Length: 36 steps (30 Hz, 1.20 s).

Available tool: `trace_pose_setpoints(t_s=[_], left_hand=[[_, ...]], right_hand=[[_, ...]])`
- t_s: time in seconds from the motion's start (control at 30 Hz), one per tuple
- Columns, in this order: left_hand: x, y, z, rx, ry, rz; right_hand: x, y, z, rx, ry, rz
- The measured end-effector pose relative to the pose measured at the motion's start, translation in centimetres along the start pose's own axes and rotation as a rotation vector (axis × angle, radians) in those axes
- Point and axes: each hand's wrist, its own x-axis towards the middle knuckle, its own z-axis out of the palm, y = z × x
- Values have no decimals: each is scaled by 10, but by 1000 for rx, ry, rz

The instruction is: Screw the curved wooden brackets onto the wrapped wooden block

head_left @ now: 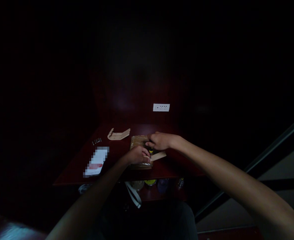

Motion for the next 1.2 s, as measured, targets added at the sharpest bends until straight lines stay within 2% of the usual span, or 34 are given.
trace_pose_setpoints(t_s=[0.1,0.2,0.33,0.47,0.57,0.73,1.07,1.2], left_hand=[[0,0,-1,26,10,24],[1,-1,-2,32,19,27],[1,0,-1,11,-6,10],[0,1,-1,17,2,3],[0,0,0,25,5,-3],[1,-4,0,17,-6,1],[1,-2,0,34,7,48],[2,-4,0,20,-11,60]], right_hand=[[-3,-1,1,81,-13,29],[-3,3,9,145,43,-53],[-3,11,31,259,342,-244],[-13,11,52,406,555,-306],[-22,8,60,470,660,-311],[-27,8,68,550,675,-299],[-18,12,92,917,729,-161],[-18,8,88,883,738,-172]])
